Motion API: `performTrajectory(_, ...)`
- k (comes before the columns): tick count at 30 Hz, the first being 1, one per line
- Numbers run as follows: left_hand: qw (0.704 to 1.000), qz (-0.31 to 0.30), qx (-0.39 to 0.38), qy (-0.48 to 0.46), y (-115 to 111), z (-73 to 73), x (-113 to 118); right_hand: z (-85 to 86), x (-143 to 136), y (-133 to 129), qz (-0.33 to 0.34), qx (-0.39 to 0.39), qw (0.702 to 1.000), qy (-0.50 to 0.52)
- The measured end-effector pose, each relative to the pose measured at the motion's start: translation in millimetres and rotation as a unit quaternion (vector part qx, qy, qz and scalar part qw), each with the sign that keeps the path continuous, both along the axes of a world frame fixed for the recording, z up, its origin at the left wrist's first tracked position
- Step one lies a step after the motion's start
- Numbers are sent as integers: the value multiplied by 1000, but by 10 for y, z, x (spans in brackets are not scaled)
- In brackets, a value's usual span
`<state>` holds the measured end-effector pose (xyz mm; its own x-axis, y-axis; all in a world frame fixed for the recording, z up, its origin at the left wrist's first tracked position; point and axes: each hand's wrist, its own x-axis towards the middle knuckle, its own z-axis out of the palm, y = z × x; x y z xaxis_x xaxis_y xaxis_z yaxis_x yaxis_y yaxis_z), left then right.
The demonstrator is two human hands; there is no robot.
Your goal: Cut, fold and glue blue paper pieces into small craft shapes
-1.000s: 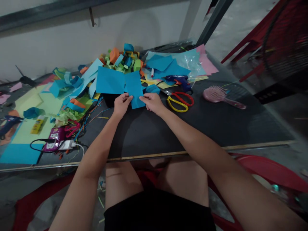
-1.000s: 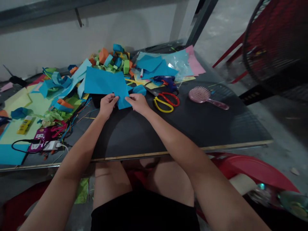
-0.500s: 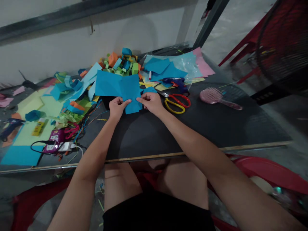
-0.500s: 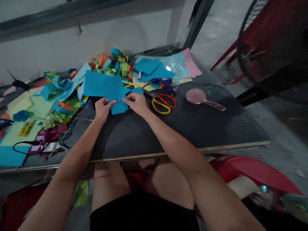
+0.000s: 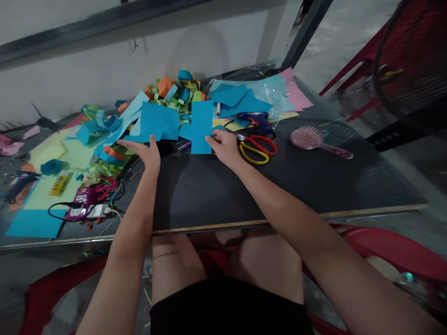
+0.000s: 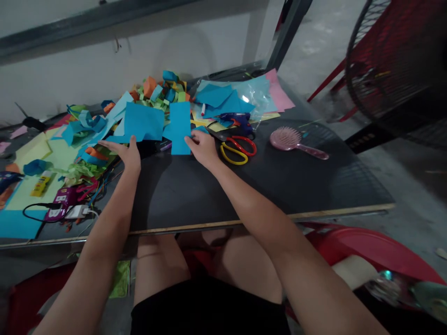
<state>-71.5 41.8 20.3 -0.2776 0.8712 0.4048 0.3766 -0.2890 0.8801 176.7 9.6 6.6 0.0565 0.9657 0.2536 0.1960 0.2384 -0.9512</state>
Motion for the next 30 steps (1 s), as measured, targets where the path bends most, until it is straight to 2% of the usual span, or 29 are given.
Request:
performTrajectory(2,999,22,43,-8,-107,56,80,-39,-25,-4,27,8,999,-36)
performTrajectory(3,998,2,56,-11,-153,74,133,-55,-31,1,37,8,998,-42)
performTrajectory(6,987,-155,13,-45,-230,46,322,-57,-33,28,59,3,998,-23)
performTrajectory(8,956,-269,-52,-108,-249,-22,453,-23,-44,31,79,-17,997,6)
performTrajectory(10,918,-340,-113,-169,-279,-78,567,18,-80,9,120,-49,991,45)
performTrajectory(11,904,-356,-138,-193,-303,-89,613,34,-108,-11,149,-66,985,57)
performTrajectory(13,884,-367,-181,-224,-362,-77,679,51,-173,-62,201,-91,974,59)
performTrajectory(15,882,-353,-200,-238,-412,-41,712,55,-230,-115,218,-94,971,24)
performTrajectory(17,889,-332,-193,-249,-427,-16,721,58,-255,-155,193,-68,979,-26)
performTrajectory(21,892,-303,-164,-293,-348,-42,698,83,-204,-164,101,21,988,-117)
performTrajectory(23,893,-285,-153,-314,-286,-79,672,89,-163,-146,95,34,987,-125)
performTrajectory(27,901,-269,-137,-311,-198,-150,617,59,-149,-127,129,20,985,-114)
performTrajectory(30,908,-268,-134,-292,-194,-170,609,26,-188,-138,110,13,990,-86)
